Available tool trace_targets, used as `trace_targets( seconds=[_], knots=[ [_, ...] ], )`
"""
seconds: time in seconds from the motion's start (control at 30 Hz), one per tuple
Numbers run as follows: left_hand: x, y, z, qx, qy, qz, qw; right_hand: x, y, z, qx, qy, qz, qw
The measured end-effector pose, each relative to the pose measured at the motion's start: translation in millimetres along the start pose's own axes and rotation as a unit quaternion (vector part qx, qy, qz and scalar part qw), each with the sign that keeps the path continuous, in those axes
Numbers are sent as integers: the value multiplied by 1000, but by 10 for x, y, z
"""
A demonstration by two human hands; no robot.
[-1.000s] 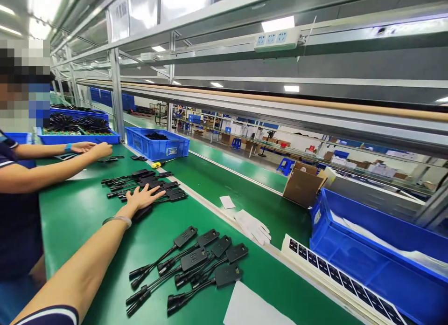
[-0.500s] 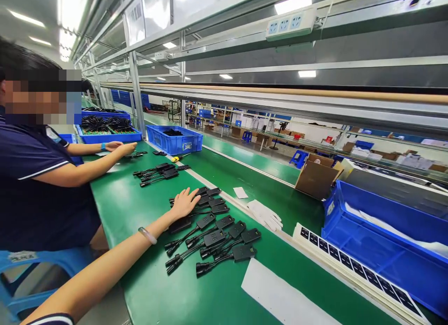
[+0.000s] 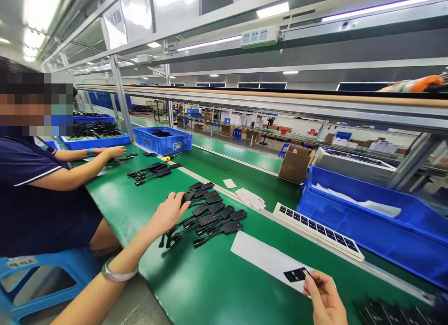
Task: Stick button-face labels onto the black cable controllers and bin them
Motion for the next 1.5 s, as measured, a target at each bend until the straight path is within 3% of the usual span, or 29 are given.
trace_targets(
  seconds=[0.07,0.1,0.13,0.2,0.27,0.33,0.4,0.47,0.63,0.83,1.03,1.5],
  knots=[
    [-66,499,28,49,46,219,973,6,14,-16,19,-25,-27,999],
    [45,780,53,52,7,364,930,6,18,-21,27,-33,-40,998],
    [231,1083,100,35,-58,503,862,1,17,-23,34,-37,-53,997],
    [719,1733,315,-55,-219,709,668,-27,-6,-29,37,-32,-77,996],
    [1087,2220,540,-86,-289,731,612,-61,-42,-39,35,-25,-97,994],
    [1387,2519,755,-107,-330,736,581,-81,-74,-49,35,-23,-110,993],
    [1571,2652,922,-111,-353,740,562,-74,-96,-50,42,-30,-112,992],
    [1623,2681,1015,-81,-363,742,557,-42,-129,-35,45,-42,-99,993],
    [1551,2669,1104,-1,-388,739,551,76,-243,30,45,-70,-48,995],
    [1578,2738,1188,8,-428,731,531,146,-188,60,73,-94,-21,993],
    [1538,2794,1248,19,-451,746,489,152,-148,90,67,-88,1,994],
    [1538,2794,1277,12,-461,724,513,150,-146,111,90,-84,5,992]
  ],
)
Point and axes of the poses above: each hand's wrist, its own z-axis away from the middle knuckle, its own x-axis out of the palm, y = z × x, the point moved 8 cm from there along -z, towards the middle knuckle, and after that the axes turned 6 degrees about x, right-handed, at the moved point
